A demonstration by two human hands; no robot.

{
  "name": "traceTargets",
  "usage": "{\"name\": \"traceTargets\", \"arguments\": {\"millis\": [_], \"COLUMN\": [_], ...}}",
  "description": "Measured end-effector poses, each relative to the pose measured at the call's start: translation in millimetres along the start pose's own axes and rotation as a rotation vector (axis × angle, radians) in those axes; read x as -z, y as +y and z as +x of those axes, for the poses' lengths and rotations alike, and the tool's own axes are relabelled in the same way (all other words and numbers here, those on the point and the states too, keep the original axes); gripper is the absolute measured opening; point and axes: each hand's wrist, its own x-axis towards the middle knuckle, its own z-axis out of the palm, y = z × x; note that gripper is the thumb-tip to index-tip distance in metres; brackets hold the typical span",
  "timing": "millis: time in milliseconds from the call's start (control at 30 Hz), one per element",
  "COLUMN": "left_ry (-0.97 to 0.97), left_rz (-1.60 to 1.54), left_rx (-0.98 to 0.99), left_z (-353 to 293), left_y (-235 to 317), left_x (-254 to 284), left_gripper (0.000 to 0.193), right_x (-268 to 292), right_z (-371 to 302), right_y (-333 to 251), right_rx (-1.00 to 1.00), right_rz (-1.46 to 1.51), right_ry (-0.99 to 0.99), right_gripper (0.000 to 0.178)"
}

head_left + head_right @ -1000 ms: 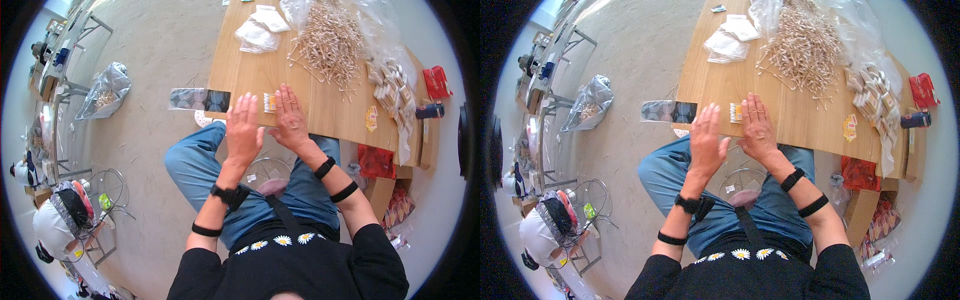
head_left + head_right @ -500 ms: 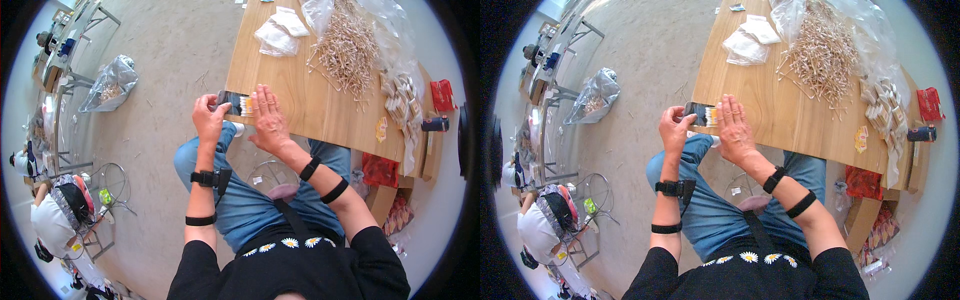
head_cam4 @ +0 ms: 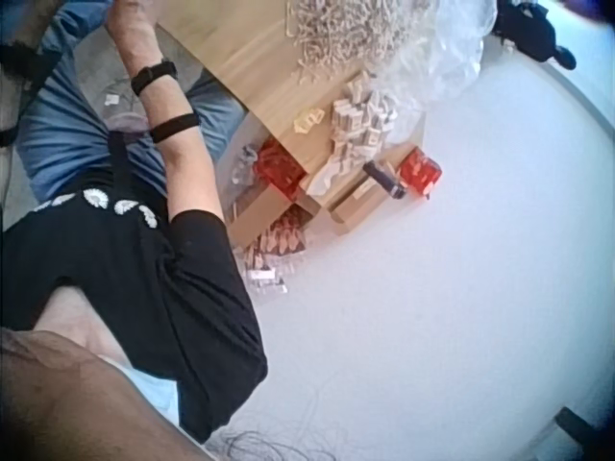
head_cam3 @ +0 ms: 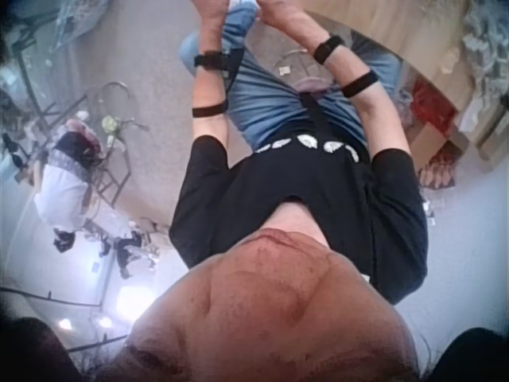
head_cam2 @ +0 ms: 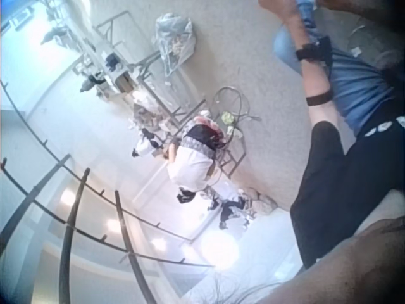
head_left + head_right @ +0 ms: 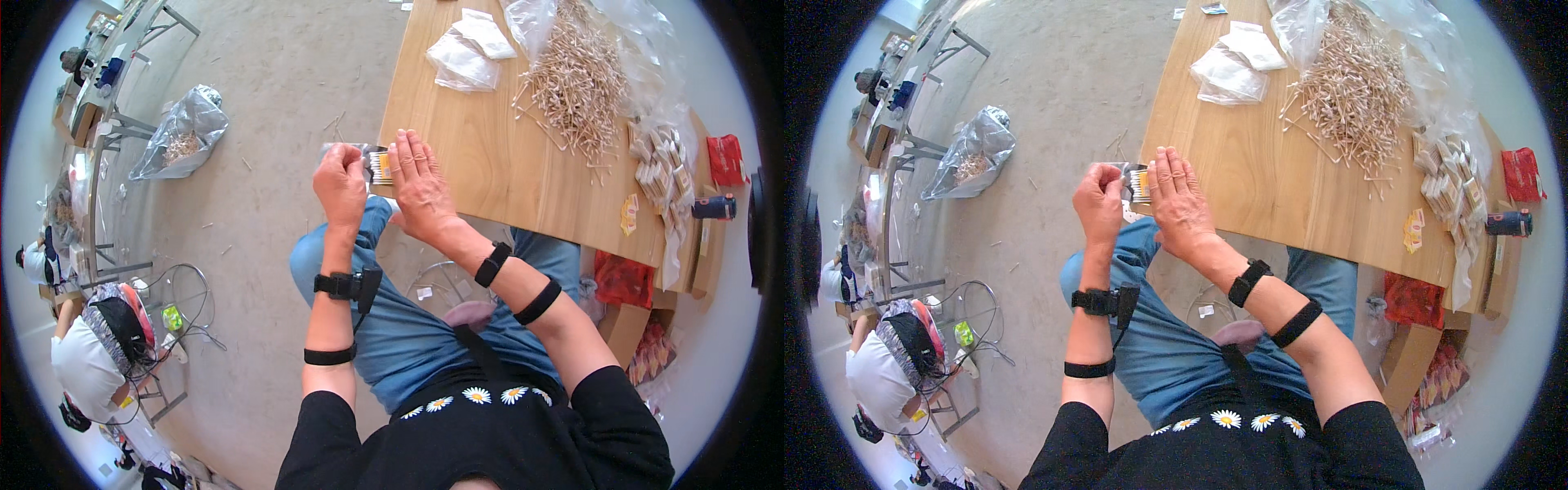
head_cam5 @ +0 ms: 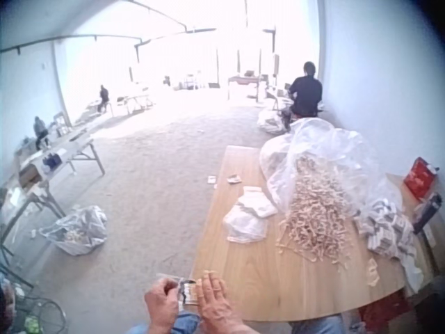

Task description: The recorder is counting and packing cotton swabs into small plastic bags.

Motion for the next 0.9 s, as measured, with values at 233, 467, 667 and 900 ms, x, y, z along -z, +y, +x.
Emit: {"name": "traceTargets", "arguments": {"millis": [233, 467, 667, 900], "left_ry": [0.013, 0.08, 0.082, 0.119], "left_rz": [0.47, 0.507, 0.063, -0.613], "left_rx": [-0.293, -0.238, 0.069, 0.603], "left_z": [-3, -4, -21, -42], "left_y": [23, 29, 20, -22], "left_x": [-2, -15, 8, 11], "left_gripper": [0.005, 0.005, 0.013, 0.029], "right_x": [-17, -46, -37, -33], "right_z": [16, 30, 29, 29], "right_y": [-13, -32, -42, -48], "right_rx": [-0.033, -0.181, -0.203, -0.192], "right_rz": [-0.08, -0.208, -0.212, -0.108], "right_ry": [0.053, 0.164, 0.066, 0.112], "right_gripper": [0.097, 0.074, 0.08, 0.096]}}
